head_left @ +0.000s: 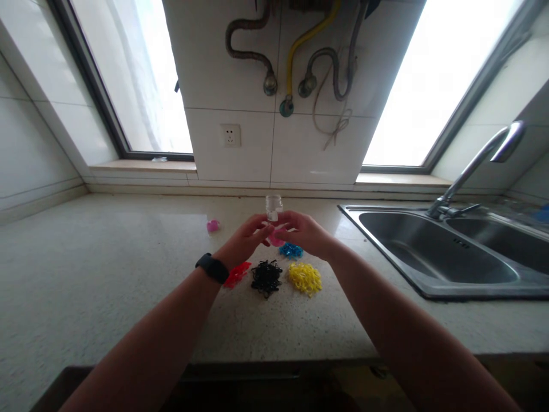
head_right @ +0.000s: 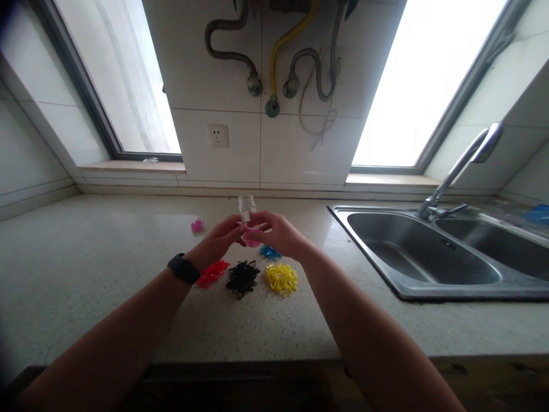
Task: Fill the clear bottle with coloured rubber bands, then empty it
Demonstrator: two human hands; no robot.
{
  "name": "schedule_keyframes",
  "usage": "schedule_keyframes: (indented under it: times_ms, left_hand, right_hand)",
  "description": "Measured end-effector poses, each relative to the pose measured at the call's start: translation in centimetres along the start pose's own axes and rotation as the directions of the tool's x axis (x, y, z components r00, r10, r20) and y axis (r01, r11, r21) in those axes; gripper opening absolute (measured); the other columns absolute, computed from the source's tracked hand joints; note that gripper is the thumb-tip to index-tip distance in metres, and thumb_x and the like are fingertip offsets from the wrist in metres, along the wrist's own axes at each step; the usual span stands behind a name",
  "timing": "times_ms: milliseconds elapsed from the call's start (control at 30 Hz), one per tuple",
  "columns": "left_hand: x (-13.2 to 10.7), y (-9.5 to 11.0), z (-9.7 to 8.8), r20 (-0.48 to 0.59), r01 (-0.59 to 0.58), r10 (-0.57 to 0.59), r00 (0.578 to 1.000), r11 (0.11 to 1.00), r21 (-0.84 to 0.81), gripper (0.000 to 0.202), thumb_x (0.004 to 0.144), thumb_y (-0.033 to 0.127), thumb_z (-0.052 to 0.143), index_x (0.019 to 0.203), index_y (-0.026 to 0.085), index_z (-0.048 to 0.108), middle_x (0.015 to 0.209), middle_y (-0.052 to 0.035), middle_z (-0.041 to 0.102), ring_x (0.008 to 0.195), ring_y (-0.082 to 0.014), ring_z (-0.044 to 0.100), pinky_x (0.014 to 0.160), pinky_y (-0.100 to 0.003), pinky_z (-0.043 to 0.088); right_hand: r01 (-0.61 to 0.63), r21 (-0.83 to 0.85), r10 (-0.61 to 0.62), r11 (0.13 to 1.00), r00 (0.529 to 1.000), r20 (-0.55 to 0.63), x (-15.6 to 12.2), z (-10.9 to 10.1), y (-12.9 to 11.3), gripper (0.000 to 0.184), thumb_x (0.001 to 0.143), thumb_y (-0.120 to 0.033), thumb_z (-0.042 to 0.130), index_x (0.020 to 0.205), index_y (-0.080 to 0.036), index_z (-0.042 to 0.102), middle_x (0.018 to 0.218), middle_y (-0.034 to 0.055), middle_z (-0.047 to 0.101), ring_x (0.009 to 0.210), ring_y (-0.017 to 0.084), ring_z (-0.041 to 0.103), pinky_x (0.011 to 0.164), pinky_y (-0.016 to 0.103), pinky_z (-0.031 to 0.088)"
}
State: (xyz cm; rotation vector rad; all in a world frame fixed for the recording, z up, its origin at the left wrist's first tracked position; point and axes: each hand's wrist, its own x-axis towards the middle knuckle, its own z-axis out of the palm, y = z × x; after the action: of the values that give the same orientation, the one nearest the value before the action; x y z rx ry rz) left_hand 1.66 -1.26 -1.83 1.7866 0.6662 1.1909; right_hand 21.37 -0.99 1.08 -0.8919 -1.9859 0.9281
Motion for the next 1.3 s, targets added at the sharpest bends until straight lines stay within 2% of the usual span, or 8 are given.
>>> schedule_keyframes:
  times_ms: [67,133,267,367,633,833,1167,1300]
  left_hand:
    - [-0.1,-0.2,0.1,-0.009,0.002,-0.001,1.0,0.993,0.118,0.044,0.093,0.042,0.054,0.131,0.02,0.055,0.125,-0.0141,0.057,0.097,-0.0192,0.06,0.07,-0.03,0.056]
    - [-0.2,-0.4,0.0,-0.002,-0.003,0.004,1.0,0.954,0.3,0.044,0.094,0.041,0.053,0.131,0.019,0.054,0.123,-0.0136,0.057,0.097,-0.0194,0.059,0.07,-0.031,0.055]
    - [-0.4,-0.4,-0.4,0.128,-0.125,0.056,0.99,0.762,0.635,0.037,0.095,0.038,0.053,0.126,0.02,0.059,0.115,-0.0102,0.063,0.102,-0.0208,0.059,0.086,-0.038,0.051]
    - [-0.5,-0.4,-0.3,0.221,-0.215,0.071,0.973,0.634,0.743,0.032,0.095,0.035,0.052,0.123,0.022,0.061,0.116,-0.0081,0.065,0.108,-0.0219,0.057,0.097,-0.041,0.045]
    - [0.1,-0.9,1.1,0.338,-0.281,0.01,0.941,0.576,0.767,0.026,0.096,0.032,0.05,0.115,0.025,0.066,0.115,-0.0052,0.067,0.11,-0.021,0.057,0.1,-0.039,0.043]
    - [1.2,-1.4,2.5,0.29,-0.235,-0.025,0.957,0.524,0.819,0.03,0.094,0.035,0.052,0.118,0.021,0.064,0.113,-0.0074,0.068,0.106,-0.0219,0.059,0.096,-0.038,0.046]
    - [2.5,-2.8,4.0,0.336,-0.299,-0.051,0.94,0.35,0.888,0.026,0.095,0.033,0.052,0.115,0.029,0.068,0.105,-0.0057,0.068,0.101,-0.0207,0.06,0.089,-0.034,0.048]
    - [2.4,-2.6,3.8,0.304,-0.267,-0.058,0.951,0.341,0.901,0.02,0.093,0.03,0.055,0.104,0.026,0.071,0.098,-0.005,0.069,0.098,-0.0208,0.061,0.085,-0.032,0.048]
  right_hand:
    - [-0.012,0.048,0.019,0.999,0.989,-0.15,-0.5,-1.1,1.9,0.04,0.08,-0.039,0.071,0.113,-0.019,0.062,0.113,0.0112,0.067,0.091,0.019,0.066,0.078,0.036,0.057]
    - [-0.028,0.076,0.051,0.997,0.945,-0.323,-1.0,-2.4,3.7,0.041,0.076,-0.043,0.074,0.108,-0.02,0.062,0.109,0.01,0.067,0.086,0.019,0.066,0.074,0.037,0.057]
    - [0.02,0.135,0.024,0.991,0.95,-0.312,-1.6,-4.5,5.4,0.041,0.073,-0.044,0.077,0.104,-0.021,0.061,0.106,0.0067,0.066,0.083,0.017,0.065,0.073,0.035,0.056]
    - [0.007,0.2,0.063,0.98,0.937,-0.343,-1.7,-4.8,5.5,0.042,0.073,-0.048,0.076,0.102,-0.021,0.06,0.101,0.0046,0.064,0.077,0.015,0.064,0.066,0.031,0.054]
    - [0.025,0.271,0.102,0.962,0.89,-0.444,-1.0,-4.5,6.3,0.046,0.071,-0.051,0.076,0.102,-0.02,0.059,0.091,0.0029,0.066,0.073,0.015,0.064,0.059,0.028,0.053]
    - [0.007,0.251,0.13,0.968,0.843,-0.523,-0.7,-4.9,7.6,0.05,0.07,-0.052,0.076,0.102,-0.018,0.059,0.081,0.0025,0.067,0.066,0.016,0.064,0.056,0.028,0.052]
    - [0.004,0.195,0.102,0.981,0.841,-0.531,-0.6,-4.8,7.0,0.048,0.069,-0.052,0.076,0.099,-0.018,0.059,0.086,0.0029,0.066,0.061,0.014,0.063,0.054,0.028,0.051]
    - [0.007,0.164,0.082,0.986,0.845,-0.529,-0.6,-4.8,7.0,0.046,0.07,-0.051,0.075,0.1,-0.019,0.06,0.086,0.0027,0.066,0.063,0.014,0.062,0.054,0.028,0.051]
